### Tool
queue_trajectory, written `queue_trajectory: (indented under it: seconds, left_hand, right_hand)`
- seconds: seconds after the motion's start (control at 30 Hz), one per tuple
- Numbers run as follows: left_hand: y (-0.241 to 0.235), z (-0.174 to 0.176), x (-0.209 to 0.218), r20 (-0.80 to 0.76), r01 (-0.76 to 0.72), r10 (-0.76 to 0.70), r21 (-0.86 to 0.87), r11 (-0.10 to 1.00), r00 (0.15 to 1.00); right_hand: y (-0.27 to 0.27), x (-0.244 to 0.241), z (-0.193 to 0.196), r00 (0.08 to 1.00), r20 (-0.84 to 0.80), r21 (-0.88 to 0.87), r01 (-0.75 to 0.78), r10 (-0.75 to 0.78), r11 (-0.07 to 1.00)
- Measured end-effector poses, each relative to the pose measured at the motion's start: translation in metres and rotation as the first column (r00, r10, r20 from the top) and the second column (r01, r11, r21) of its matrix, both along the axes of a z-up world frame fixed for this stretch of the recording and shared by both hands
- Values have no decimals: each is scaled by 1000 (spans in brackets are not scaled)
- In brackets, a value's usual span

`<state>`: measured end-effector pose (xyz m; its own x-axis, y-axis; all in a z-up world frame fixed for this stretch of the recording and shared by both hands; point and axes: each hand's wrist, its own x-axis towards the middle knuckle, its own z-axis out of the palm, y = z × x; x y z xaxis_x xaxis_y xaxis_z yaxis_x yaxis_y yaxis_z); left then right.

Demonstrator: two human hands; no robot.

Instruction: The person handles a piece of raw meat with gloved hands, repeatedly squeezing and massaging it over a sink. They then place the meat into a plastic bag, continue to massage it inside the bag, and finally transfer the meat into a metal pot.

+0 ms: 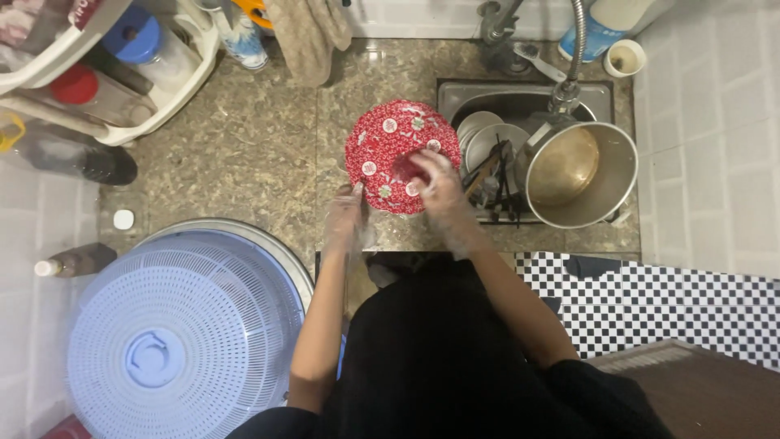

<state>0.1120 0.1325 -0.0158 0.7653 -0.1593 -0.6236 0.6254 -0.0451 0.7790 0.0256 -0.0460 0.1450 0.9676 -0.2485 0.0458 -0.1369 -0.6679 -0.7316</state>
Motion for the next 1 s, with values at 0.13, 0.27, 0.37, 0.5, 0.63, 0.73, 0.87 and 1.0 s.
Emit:
queue_trajectory:
  seconds: [0.13,0.27,0.37,0.5,0.63,0.73,0.87,1.0]
  left_hand:
    - [-1,59,-16,205,51,-99,227,973,974]
    - [-16,90,-30,-254,-260,171,-375,890,952]
    - [-26,99,-45,-76,10,-29,-234,972,997]
    - [-50,87,-57,-48,-76,62,-401,913,997]
    - [-64,149,-80,-135,-83,34,-376,923,990]
    - [-71,155,-100,-86,-113,85,-418,901,993]
    - [-78,145,-119,-155,-230,178,-459,858,972]
    - [-79,79,-135,-223,-346,265,-601,720,938]
  right_hand:
    - [-35,-10,-28,957,-233,496,270,-174,825]
    - [-97,-18,-147,971,-130,661,237,-203,712]
    - [-68,-53,-41,990,-119,354,119,-81,928]
    - [-54,-71,26,973,-180,192,181,-146,965]
    - [-70,-79,10,994,-38,861,85,-103,501]
    - [-90,-86,-56,993,7,995,4,-116,96]
    - [-95,-96,-104,991,-113,933,80,-74,-351]
    - [-89,-110,-120,955,-294,898,263,-38,-354]
